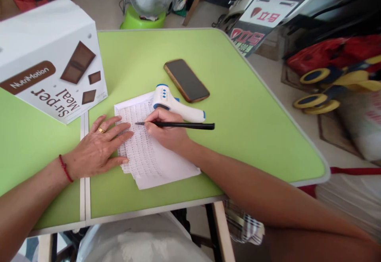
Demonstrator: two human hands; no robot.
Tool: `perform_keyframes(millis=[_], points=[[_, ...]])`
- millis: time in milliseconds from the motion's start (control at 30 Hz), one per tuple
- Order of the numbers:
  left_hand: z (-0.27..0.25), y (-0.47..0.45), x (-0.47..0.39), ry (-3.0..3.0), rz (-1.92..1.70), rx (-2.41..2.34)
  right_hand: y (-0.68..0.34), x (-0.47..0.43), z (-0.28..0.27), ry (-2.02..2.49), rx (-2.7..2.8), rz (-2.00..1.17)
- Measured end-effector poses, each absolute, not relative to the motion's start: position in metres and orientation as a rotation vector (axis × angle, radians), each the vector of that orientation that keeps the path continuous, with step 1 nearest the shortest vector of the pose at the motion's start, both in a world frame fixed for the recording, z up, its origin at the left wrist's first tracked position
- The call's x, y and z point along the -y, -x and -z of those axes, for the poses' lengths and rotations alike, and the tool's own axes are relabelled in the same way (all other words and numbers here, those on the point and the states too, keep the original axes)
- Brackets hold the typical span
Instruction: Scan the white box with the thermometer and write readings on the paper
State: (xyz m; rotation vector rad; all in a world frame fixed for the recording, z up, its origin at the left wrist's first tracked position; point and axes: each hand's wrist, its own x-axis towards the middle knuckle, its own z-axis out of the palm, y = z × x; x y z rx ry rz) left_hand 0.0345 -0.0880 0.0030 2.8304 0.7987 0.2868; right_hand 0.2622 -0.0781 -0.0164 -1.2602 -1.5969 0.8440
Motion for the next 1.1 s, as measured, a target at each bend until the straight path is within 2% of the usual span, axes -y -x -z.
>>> perform_keyframes(millis=[1100], points=[[-0.0018, -0.0340, 0.0869, -2.867, -0.300, -0.778, -0.2621, 0.0792, 0.0200, 1.157, 1.665, -0.856]])
